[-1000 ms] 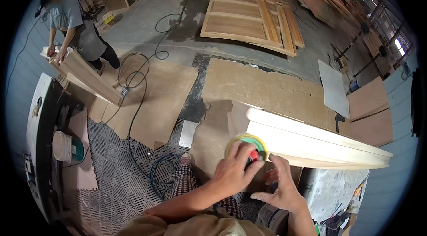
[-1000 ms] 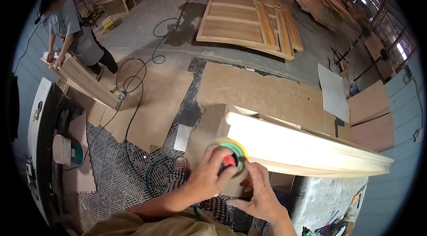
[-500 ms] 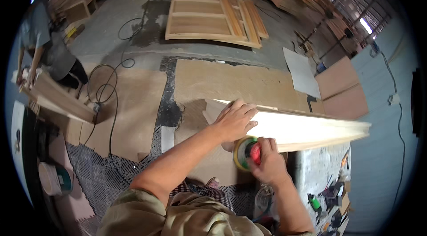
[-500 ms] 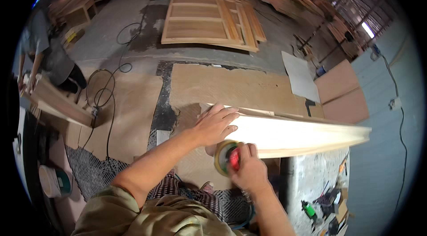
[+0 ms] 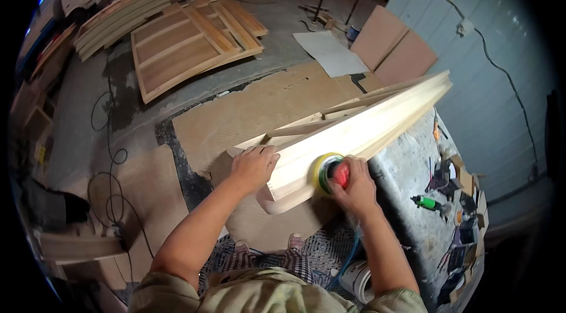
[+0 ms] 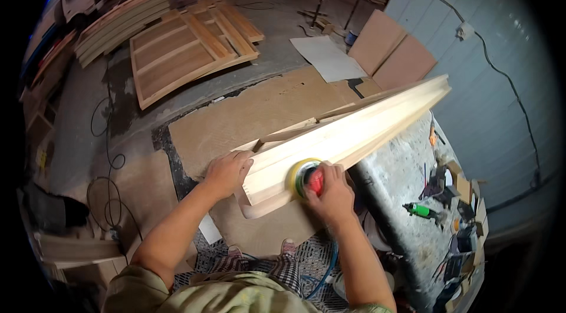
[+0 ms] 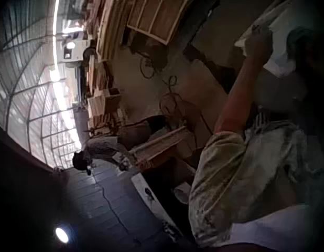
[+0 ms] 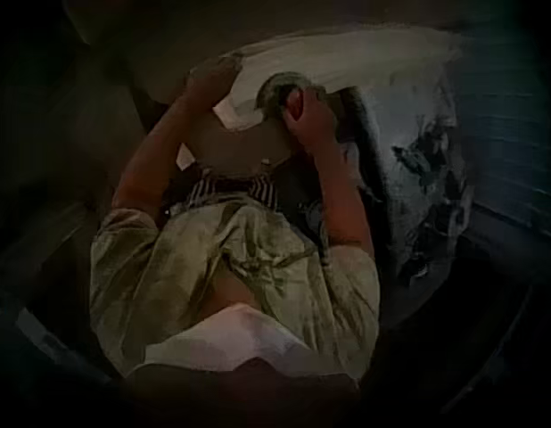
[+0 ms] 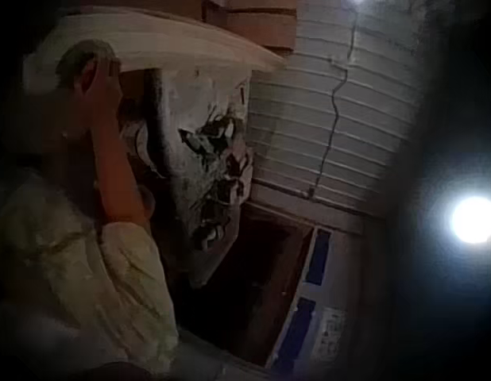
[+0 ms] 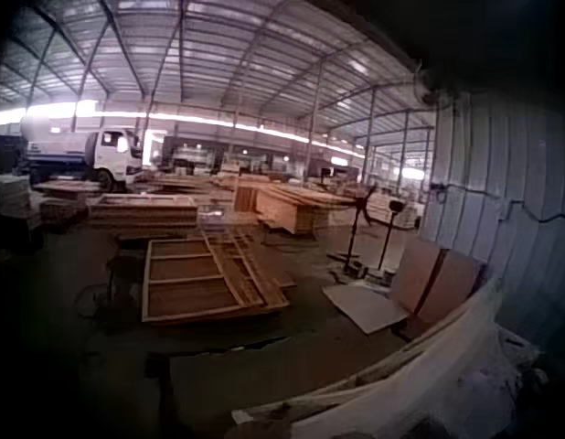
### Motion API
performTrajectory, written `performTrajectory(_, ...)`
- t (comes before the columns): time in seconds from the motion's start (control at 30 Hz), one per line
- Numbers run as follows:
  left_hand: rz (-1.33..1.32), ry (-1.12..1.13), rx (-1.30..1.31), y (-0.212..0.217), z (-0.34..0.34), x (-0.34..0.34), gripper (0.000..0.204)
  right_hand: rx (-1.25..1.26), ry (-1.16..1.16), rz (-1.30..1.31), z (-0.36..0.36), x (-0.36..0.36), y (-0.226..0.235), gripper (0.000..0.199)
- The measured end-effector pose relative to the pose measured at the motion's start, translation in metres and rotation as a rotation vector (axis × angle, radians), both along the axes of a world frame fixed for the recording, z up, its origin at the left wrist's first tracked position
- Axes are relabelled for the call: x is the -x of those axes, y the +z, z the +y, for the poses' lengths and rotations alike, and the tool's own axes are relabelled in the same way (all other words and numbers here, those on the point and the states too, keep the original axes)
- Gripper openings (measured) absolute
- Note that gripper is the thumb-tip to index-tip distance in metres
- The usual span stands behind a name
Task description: The person sands a wooden frame using a power sander, moving the tool along the edges and flat surfaces of the frame.
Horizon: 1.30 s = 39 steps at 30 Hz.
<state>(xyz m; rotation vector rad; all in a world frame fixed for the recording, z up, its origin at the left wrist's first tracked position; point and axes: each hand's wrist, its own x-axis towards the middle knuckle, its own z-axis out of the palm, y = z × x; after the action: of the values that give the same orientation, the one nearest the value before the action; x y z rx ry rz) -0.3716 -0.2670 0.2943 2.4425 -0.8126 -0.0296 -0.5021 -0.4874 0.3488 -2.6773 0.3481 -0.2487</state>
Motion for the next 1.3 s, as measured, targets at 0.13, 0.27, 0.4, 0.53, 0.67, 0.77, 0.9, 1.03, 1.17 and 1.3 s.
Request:
performTrajectory(0.13, 0.037, -0.038, -0.015, 0.01, -0.015, 0.004, 0.037, 0.013, -0.299, -0.032, -0.057, 0.005, -0.008, 0.054)
performTrajectory(0.27, 0.053, -0.042, -0.014, 0.008, -0.008, 0.002, 0.036, 0.009, 0.045, -0.408, 0.062, 0.054, -0.048, 0.048)
performTrajectory(0.4, -0.043, -0.057, -0.053, 0.009, 0.0, 0.005, 0.036, -0.051, -0.026, -0.375, 0.021, 0.047, -0.046, 0.045)
performTrajectory(0.53, 0.057, -0.067, -0.259, 0.028, -0.029, -0.002, 0.038, -0.01, -0.377, -0.088, -0.068, 0.014, -0.013, 0.049)
performTrajectory(0.67, 0.073, -0.045, -0.272, 0.028, -0.045, -0.011, 0.041, 0.034, 0.109, 0.048, 0.002, 0.022, -0.005, 0.055)
performTrajectory(0.77, 0.043, -0.034, -0.249, 0.021, -0.039, -0.005, 0.042, 0.015, 0.296, 0.243, 0.013, 0.009, 0.011, 0.052)
performTrajectory(0.9, 0.088, -0.047, -0.212, 0.028, -0.047, -0.002, 0.04, 0.199, -0.107, 0.42, -0.105, -0.031, 0.032, 0.048)
performTrajectory(1.03, 0.005, -0.016, -0.204, 0.026, -0.048, 0.001, 0.039, 0.173, -0.106, 0.539, -0.099, -0.039, 0.038, 0.051)
performTrajectory(1.17, -0.028, -0.029, -0.13, 0.02, -0.037, -0.002, 0.04, 0.045, 0.367, 0.295, 0.003, -0.002, 0.01, 0.053)
performTrajectory(1.3, -0.037, -0.034, -0.178, 0.013, -0.033, -0.003, 0.044, 0.043, 0.025, 0.062, -0.058, -0.002, 0.002, 0.053)
